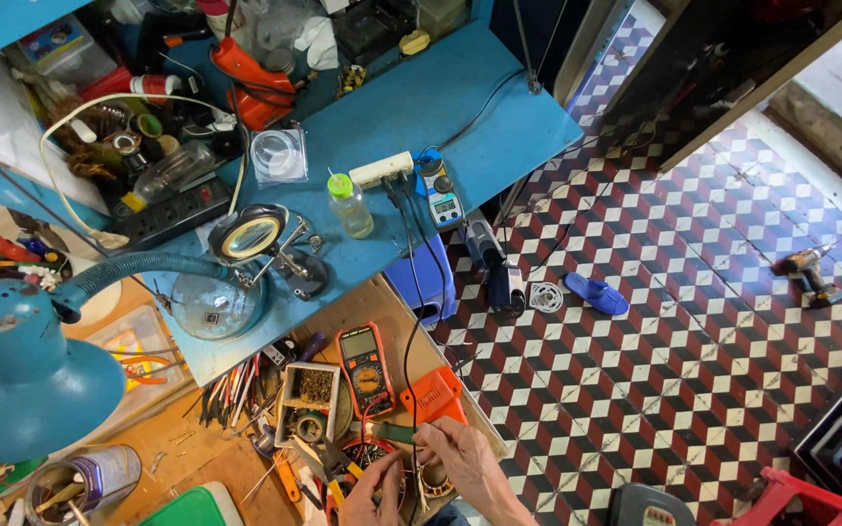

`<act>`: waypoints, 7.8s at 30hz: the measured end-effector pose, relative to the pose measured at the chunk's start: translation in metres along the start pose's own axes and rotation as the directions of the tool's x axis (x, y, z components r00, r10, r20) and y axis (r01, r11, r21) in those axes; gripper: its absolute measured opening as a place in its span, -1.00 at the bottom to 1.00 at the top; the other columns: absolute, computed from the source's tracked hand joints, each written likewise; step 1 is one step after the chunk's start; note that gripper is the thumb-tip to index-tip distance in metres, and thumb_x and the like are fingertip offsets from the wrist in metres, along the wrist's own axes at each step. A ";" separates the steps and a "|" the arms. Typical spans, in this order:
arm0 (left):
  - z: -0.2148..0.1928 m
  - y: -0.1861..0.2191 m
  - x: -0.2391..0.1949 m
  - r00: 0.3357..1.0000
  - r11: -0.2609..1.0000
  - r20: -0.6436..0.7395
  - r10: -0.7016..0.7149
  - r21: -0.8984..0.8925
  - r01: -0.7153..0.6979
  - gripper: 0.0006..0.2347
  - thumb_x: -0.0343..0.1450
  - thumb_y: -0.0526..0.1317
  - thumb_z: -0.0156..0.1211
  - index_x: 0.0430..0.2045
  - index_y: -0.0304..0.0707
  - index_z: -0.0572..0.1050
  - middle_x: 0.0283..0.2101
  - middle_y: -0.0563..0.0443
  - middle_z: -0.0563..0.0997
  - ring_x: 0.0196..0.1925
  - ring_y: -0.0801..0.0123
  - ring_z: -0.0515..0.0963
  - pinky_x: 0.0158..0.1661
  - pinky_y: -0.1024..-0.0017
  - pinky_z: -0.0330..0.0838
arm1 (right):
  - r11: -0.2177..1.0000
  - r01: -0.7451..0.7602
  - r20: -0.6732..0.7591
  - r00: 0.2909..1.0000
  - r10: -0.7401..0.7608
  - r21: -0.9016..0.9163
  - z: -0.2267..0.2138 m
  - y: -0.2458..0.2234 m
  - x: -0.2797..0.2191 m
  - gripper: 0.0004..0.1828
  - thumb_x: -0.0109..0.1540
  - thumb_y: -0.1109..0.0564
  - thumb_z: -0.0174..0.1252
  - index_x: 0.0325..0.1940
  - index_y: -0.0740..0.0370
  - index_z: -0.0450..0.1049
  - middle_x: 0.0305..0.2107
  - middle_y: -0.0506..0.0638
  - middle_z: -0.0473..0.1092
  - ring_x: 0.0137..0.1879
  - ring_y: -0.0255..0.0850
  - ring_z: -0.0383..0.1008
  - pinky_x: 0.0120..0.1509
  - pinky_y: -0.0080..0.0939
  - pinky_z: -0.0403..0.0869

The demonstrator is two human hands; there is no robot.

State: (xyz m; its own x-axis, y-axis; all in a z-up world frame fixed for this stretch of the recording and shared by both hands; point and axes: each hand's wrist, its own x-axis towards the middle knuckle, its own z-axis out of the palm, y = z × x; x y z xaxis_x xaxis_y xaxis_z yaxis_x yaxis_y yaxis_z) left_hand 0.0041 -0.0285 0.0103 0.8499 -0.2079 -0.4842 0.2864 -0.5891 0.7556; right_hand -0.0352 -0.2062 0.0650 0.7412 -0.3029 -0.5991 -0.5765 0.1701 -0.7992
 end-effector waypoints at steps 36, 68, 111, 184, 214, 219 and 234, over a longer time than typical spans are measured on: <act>0.003 0.013 -0.014 0.998 0.997 0.048 -0.039 -0.057 0.042 -0.74 0.41 -0.17 0.21 -0.06 -0.23 0.58 -0.17 -0.07 0.77 -0.06 0.39 0.78 -0.01 0.41 0.60 | 0.996 0.030 0.116 0.993 -0.021 -0.081 0.002 0.001 0.015 -0.58 0.35 -0.07 0.06 -0.17 0.35 0.61 -0.45 0.02 0.54 -0.32 -0.31 0.50 -0.25 -0.29 0.46; -0.441 -0.261 0.120 0.972 0.996 -0.217 -0.084 0.001 0.087 -0.73 0.36 -0.03 0.24 -0.20 -0.13 0.69 -0.40 -0.03 0.72 -0.41 0.33 0.66 -0.35 0.31 0.48 | 0.995 -0.002 -0.106 0.994 -0.009 -0.100 0.312 0.042 -0.118 -0.60 0.40 0.00 0.05 -0.05 0.40 0.61 -0.32 0.13 0.58 -0.19 -0.26 0.52 0.02 -0.29 0.47; -0.426 -0.316 0.190 0.965 0.926 -0.081 -0.249 -0.311 0.213 -0.62 0.37 -0.07 0.38 -0.11 -0.47 0.65 -0.25 -0.03 0.66 -0.23 0.37 0.61 -0.15 0.41 0.51 | 0.993 0.037 0.072 0.997 -0.028 -0.113 0.350 -0.023 -0.082 -0.70 0.29 -0.03 0.12 -0.19 0.28 0.55 -0.44 -0.09 0.52 -0.38 -0.34 0.42 -0.29 -0.29 0.40; -0.420 -0.284 0.179 0.900 0.868 -0.099 -0.425 -0.326 0.374 -0.64 0.35 -0.10 0.44 -0.15 -0.49 0.68 -0.22 -0.08 0.73 -0.20 0.35 0.65 -0.04 0.49 0.51 | 0.880 0.437 0.368 0.861 -0.351 -0.183 0.415 -0.049 -0.038 -0.45 0.33 -0.08 0.13 0.31 0.30 0.39 0.10 0.23 0.45 0.08 -0.01 0.54 0.16 -0.07 0.48; -0.425 -0.282 0.186 0.893 0.865 -0.060 -0.446 -0.285 0.413 -0.66 0.39 -0.16 0.42 -0.17 -0.59 0.66 -0.18 -0.24 0.73 -0.16 0.25 0.68 -0.05 0.37 0.57 | 0.903 0.377 0.332 0.896 -0.297 -0.209 0.410 -0.051 -0.040 -0.45 0.30 -0.09 0.14 0.28 0.25 0.41 0.09 0.21 0.44 0.05 -0.02 0.54 0.13 -0.07 0.48; -0.425 -0.286 0.193 0.891 0.871 -0.065 -0.448 -0.256 0.419 -0.65 0.38 -0.15 0.43 -0.18 -0.59 0.67 -0.17 -0.21 0.73 -0.16 0.26 0.68 -0.06 0.38 0.59 | 0.900 0.381 0.343 0.891 -0.297 -0.211 0.405 -0.051 -0.039 -0.46 0.31 -0.11 0.13 0.26 0.26 0.42 0.07 0.21 0.45 0.05 0.00 0.53 0.13 -0.06 0.48; -0.424 -0.302 0.198 0.917 0.882 -0.046 -0.396 -0.295 0.366 -0.63 0.38 -0.12 0.41 -0.16 -0.58 0.66 -0.15 -0.21 0.71 -0.13 0.26 0.66 -0.07 0.35 0.58 | 0.902 0.377 0.338 0.894 -0.295 -0.210 0.398 -0.048 -0.040 -0.45 0.31 -0.14 0.11 0.26 0.24 0.42 0.08 0.20 0.44 0.08 0.01 0.53 0.17 -0.04 0.47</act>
State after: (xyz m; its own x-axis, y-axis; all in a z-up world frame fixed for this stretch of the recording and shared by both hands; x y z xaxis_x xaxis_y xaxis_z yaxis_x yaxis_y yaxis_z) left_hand 0.2739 0.4391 -0.1268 0.6864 0.0787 -0.7230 0.6946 -0.3654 0.6196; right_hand 0.0996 0.1715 0.1081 0.9486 -0.0041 -0.3165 -0.3131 -0.1573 -0.9366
